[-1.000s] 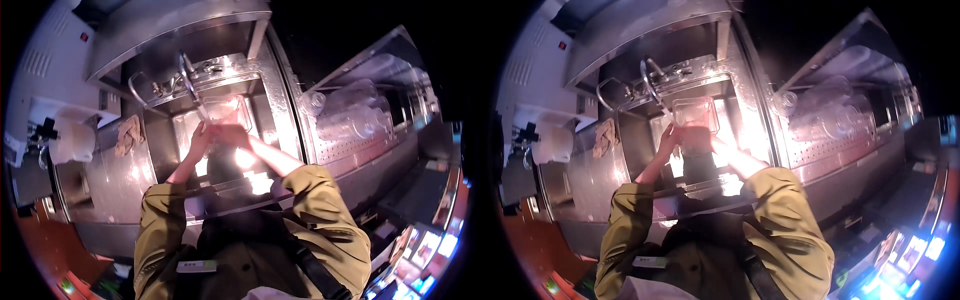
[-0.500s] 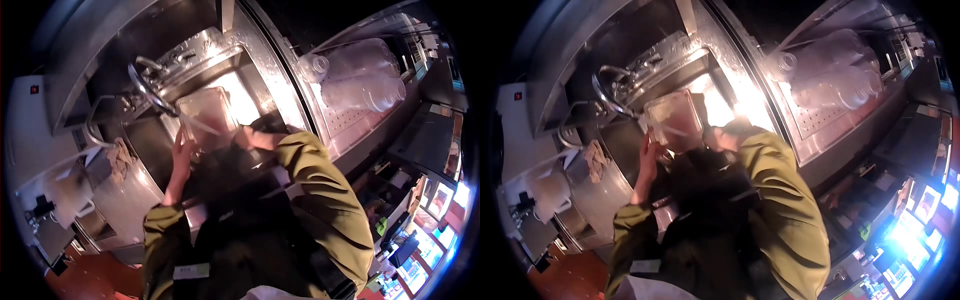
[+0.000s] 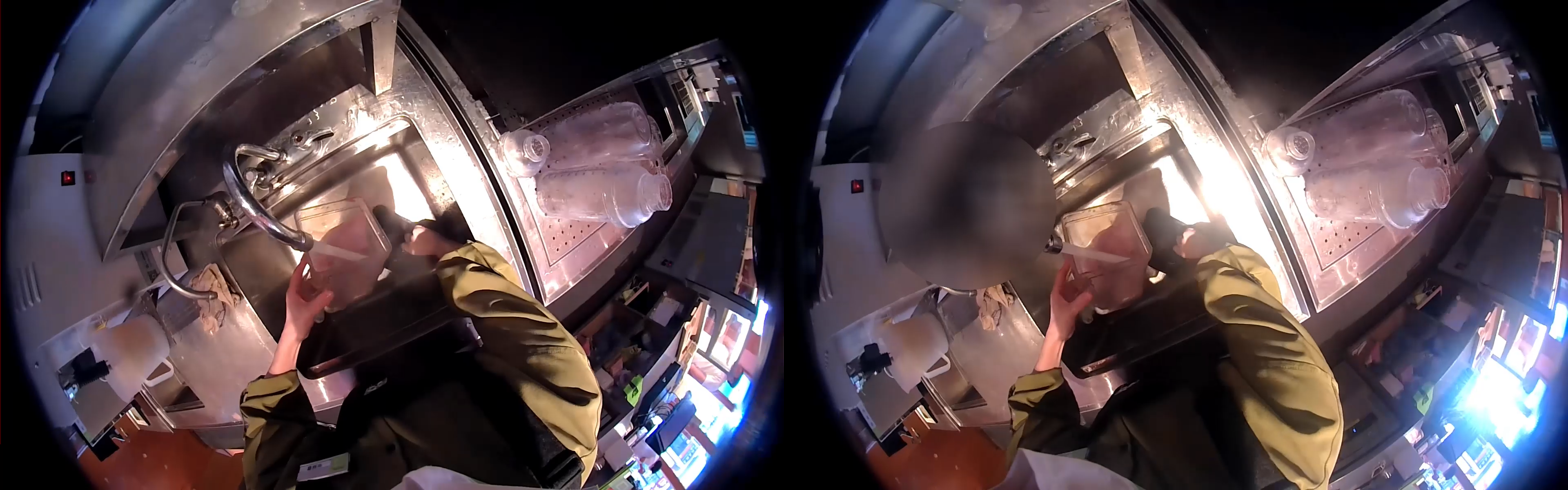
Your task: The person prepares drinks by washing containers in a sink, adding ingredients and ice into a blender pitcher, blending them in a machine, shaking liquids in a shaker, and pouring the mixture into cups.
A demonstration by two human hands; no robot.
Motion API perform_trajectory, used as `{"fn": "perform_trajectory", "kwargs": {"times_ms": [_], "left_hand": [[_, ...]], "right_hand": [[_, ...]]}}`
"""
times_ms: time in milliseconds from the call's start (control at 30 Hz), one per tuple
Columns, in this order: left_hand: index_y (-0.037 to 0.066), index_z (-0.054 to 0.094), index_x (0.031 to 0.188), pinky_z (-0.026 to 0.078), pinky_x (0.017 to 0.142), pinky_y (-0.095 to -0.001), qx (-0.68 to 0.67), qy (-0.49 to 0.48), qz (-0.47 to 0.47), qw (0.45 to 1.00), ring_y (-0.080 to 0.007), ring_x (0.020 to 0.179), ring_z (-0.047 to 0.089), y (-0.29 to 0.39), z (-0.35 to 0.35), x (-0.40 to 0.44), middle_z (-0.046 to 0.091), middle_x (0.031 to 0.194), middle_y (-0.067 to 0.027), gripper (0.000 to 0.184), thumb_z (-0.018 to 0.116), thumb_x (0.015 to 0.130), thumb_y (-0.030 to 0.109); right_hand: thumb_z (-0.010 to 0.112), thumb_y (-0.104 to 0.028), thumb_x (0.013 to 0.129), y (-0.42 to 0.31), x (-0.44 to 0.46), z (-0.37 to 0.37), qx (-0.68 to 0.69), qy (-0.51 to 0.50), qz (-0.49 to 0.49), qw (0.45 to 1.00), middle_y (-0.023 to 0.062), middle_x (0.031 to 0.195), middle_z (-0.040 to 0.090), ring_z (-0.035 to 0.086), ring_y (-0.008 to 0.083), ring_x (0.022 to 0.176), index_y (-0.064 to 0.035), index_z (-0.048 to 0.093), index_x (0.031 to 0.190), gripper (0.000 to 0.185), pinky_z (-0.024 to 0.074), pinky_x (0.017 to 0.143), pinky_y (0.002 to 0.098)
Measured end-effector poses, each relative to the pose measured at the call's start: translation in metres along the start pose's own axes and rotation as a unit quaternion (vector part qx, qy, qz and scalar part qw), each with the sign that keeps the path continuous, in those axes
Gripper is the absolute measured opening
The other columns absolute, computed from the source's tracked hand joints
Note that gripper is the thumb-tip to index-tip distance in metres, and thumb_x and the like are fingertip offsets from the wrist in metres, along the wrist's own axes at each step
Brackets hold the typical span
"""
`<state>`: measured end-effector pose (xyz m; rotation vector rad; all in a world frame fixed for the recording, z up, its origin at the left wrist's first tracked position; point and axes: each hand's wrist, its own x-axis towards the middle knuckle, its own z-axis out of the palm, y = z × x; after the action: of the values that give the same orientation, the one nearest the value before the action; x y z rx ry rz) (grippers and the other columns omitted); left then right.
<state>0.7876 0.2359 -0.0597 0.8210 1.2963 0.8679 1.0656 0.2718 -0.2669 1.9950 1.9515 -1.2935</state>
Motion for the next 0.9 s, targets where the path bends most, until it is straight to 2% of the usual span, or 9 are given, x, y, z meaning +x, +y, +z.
{"fn": "perform_trajectory", "kwargs": {"times_ms": [100,133,200,233,333,533,667,800,900], "left_hand": [[0.000,0.035,0.127,0.045,0.064,-0.0218,0.175,0.026,0.035,0.984,-0.0089,0.078,0.052,-0.008,-0.007,0.001,0.057,0.097,-0.0062,0.065,0.066,0.070,0.001],[-0.001,0.038,0.124,0.047,0.060,-0.0256,0.270,0.029,0.074,0.959,-0.0134,0.068,0.058,-0.004,-0.005,0.005,0.061,0.083,-0.0094,0.064,0.069,0.069,0.010],[-0.001,0.046,0.117,0.047,0.065,-0.0289,0.467,-0.001,0.046,0.883,-0.0205,0.075,0.061,0.005,0.002,0.016,0.061,0.091,-0.0143,0.055,0.068,0.070,0.015],[0.000,0.053,0.107,0.047,0.063,-0.0341,0.512,-0.011,0.072,0.856,-0.0286,0.074,0.060,0.005,0.008,0.026,0.060,0.082,-0.0180,0.050,0.070,0.066,0.022],[0.001,0.059,0.088,0.045,0.059,-0.0395,0.564,-0.022,0.026,0.825,-0.0314,0.069,0.059,0.004,0.031,0.050,0.060,0.075,-0.0156,0.035,0.068,0.066,0.027],[0.002,0.060,0.087,0.045,0.057,-0.0381,0.627,-0.081,0.022,0.774,-0.0274,0.066,0.058,-0.024,0.042,0.048,0.060,0.073,-0.0130,0.033,0.065,0.068,0.029],[0.003,0.060,0.087,0.044,0.055,-0.0372,0.667,-0.133,0.048,0.732,-0.0248,0.064,0.058,-0.056,0.052,0.043,0.060,0.072,-0.0112,0.032,0.064,0.070,0.031],[0.004,0.061,0.086,0.044,0.054,-0.0363,0.698,-0.174,0.089,0.689,-0.0222,0.062,0.057,-0.098,0.076,0.051,0.060,0.070,-0.0094,0.031,0.062,0.072,0.032],[0.005,0.061,0.086,0.044,0.052,-0.0356,0.650,-0.180,0.081,0.734,-0.0202,0.060,0.057,-0.095,0.076,0.068,0.059,0.069,-0.0081,0.031,0.061,0.073,0.033]], "right_hand": [[0.048,-0.023,0.076,-0.002,0.011,0.011,-0.001,0.010,-0.017,1.000,0.0173,0.086,0.061,0.059,0.0302,0.080,-0.0031,0.058,0.091,0.027,0.0470,0.068,0.0393],[0.048,-0.022,0.076,-0.006,0.015,0.021,0.001,0.024,-0.019,1.000,0.0174,0.086,0.060,0.059,0.0302,0.081,-0.0029,0.058,0.092,0.027,0.0469,0.069,0.0393],[0.048,-0.022,0.076,-0.006,0.019,0.034,0.002,0.048,-0.016,0.999,0.0175,0.086,0.060,0.059,0.0304,0.081,-0.0024,0.058,0.093,0.027,0.0469,0.069,0.0391],[0.049,-0.022,0.075,-0.001,0.020,0.037,0.002,0.056,-0.013,0.998,0.0175,0.086,0.060,0.059,0.0304,0.081,-0.0022,0.057,0.093,0.028,0.0469,0.069,0.0391],[0.049,-0.021,0.074,0.014,0.019,0.039,0.001,0.059,-0.011,0.998,0.0177,0.085,0.060,0.059,0.0306,0.081,-0.0016,0.057,0.094,0.029,0.0469,0.069,0.0389],[0.051,-0.019,0.073,0.010,0.017,0.049,-0.018,0.074,-0.089,0.993,0.0181,0.085,0.060,0.058,0.0310,0.081,-0.0004,0.056,0.097,0.031,0.0468,0.070,0.0385],[0.052,-0.018,0.072,-0.017,0.047,0.002,-0.088,0.174,-0.193,0.962,0.0184,0.084,0.059,0.058,0.0313,0.082,0.0004,0.055,0.098,0.033,0.0467,0.071,0.0383],[0.052,-0.026,0.078,-0.094,0.017,-0.104,0.011,0.040,0.030,0.999,0.0208,0.095,0.059,0.056,0.0323,0.093,-0.0030,0.061,0.092,0.029,0.0443,0.078,0.0422],[0.051,-0.031,0.080,-0.110,-0.005,-0.133,-0.031,0.067,0.014,0.997,0.0203,0.094,0.059,0.056,0.0334,0.092,-0.0069,0.060,0.097,0.031,0.0445,0.079,0.0415]]}}
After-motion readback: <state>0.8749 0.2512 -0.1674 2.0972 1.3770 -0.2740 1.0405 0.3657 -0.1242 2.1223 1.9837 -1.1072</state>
